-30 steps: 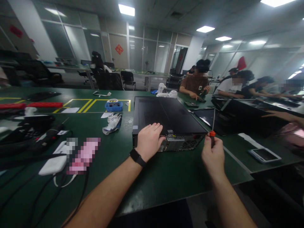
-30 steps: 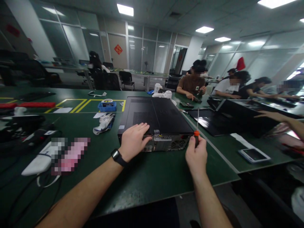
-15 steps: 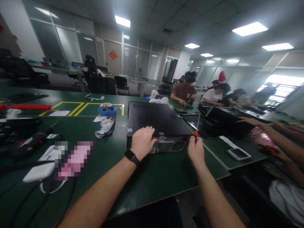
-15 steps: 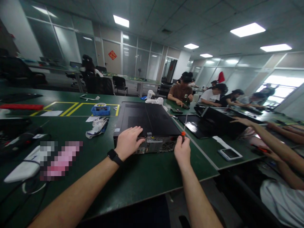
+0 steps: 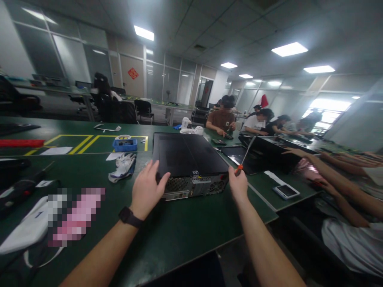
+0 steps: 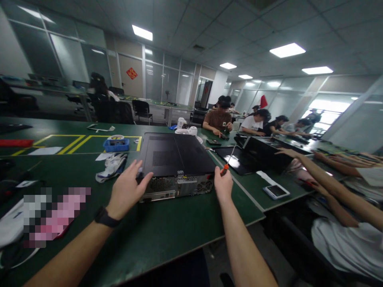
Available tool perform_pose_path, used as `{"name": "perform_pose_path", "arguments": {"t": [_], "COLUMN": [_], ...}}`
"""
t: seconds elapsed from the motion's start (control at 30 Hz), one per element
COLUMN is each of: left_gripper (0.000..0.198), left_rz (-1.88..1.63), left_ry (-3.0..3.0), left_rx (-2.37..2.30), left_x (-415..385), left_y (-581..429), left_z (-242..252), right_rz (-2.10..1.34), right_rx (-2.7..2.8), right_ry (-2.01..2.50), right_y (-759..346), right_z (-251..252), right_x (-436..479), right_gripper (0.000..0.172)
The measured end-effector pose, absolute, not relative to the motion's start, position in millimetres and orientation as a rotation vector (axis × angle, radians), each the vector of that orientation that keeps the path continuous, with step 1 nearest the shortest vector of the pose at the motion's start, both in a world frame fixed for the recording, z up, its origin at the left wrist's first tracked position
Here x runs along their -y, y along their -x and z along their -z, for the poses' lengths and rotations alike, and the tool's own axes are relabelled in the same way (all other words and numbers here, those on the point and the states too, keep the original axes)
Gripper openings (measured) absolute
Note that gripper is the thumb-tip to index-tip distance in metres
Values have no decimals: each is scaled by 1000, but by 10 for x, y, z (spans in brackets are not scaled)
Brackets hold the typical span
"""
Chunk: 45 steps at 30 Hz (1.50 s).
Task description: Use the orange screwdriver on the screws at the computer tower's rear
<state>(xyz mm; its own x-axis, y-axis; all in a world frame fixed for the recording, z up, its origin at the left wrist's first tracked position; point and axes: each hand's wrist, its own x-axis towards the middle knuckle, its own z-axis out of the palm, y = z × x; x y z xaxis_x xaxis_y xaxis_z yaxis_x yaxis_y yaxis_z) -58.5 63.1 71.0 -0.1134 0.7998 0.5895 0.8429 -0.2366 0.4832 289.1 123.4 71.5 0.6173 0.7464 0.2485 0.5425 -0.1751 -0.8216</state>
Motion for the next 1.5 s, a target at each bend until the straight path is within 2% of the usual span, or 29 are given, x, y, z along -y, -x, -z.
{"name": "perform_pose_path", "arguments": {"t": [0.17,0.33,0.57,0.8,1.03,1.37,1.5], "left_gripper": [87,78,73,84,83,81,71], "left_rz": [1425,1357,1435,1145,1066,1046,1098], "left_ry": [1975,1787,1767,1773,1866,2074,2162], "left_rx": [2491,2620,2624,2742,2698,2561,2436], "left_x": [-735,-846,-788,-387,-90,-560,-888], "left_y": [784,1067,1143,891,585,125,-192], "left_z": [-730,-728,-770,-812,-760,-827,-819], "right_rz": [-164,-133,-138,-104,-65,-24,-34], "right_rx": [1015,1041,1008,948,911,848,813], "right_ry": [1829,1781,1760,1782,1828,1854,1938], "right_y": [-2724,-2452,-2336,-2611,-3003,-3439,-3737], "right_z": [-706,-636,-613,-627,-639,-658,-655], "right_x": [-1030,-666,-548,-530,-504,-670,-861], "right_gripper": [38,44,45,44,39,37,34]}}
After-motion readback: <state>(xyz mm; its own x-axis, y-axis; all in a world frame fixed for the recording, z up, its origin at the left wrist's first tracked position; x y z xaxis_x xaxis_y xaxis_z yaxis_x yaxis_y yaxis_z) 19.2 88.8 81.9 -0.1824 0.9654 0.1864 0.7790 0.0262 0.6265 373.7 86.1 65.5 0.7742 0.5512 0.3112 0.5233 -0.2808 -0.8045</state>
